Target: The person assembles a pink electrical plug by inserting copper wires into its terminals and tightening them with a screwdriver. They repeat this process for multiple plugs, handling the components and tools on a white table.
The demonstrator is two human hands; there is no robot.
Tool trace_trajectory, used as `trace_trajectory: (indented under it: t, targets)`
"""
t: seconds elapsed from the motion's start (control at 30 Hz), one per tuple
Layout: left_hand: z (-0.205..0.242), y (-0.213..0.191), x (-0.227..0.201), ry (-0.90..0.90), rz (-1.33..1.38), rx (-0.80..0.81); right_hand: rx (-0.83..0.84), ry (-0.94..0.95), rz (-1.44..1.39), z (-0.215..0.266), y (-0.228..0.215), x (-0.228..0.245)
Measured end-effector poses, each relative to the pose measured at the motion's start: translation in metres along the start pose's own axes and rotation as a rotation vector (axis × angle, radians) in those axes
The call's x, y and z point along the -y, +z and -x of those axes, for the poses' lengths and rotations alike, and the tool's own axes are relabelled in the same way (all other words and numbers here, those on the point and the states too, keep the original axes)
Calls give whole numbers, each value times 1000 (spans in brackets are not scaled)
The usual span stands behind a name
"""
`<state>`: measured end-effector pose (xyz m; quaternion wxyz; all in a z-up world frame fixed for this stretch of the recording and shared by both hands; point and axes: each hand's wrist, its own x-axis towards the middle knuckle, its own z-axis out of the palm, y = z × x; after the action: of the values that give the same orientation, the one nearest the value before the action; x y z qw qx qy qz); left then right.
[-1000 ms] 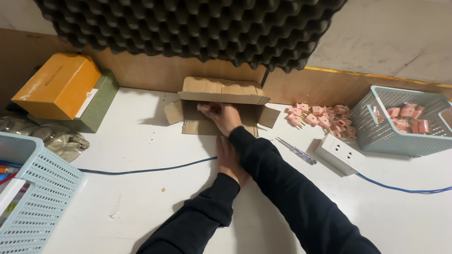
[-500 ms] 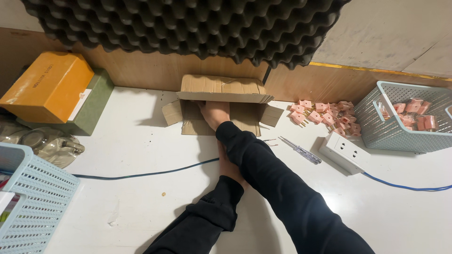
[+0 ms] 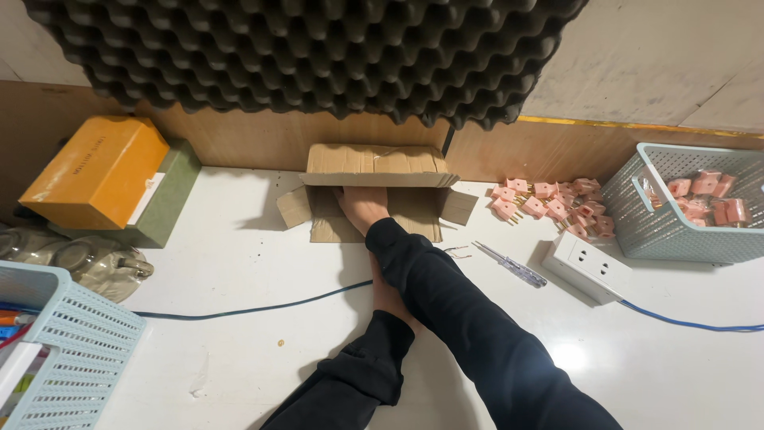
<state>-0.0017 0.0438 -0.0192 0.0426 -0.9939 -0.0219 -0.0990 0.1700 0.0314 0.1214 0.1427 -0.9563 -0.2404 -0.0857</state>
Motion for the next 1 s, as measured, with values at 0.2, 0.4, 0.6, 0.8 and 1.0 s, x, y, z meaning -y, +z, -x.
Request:
trace_trajectory:
  t: [0.2, 0.4, 0.6, 0.8, 1.0]
  targets:
    - [7, -4, 3, -50, 23, -15, 1, 1, -68, 18, -44, 17]
    - [-5, -6, -37, 9, 99, -50, 93, 9, -239, 55, -36, 6]
    - [-19, -11, -58, 12, 149, -82, -166, -342, -418, 166, -46, -47]
    - [-23, -45, -68, 40, 209, -443, -549, -203, -452, 187, -97, -179]
    - [-22, -66, -68, 133, 322, -448, -137, 153, 375, 140, -43, -319]
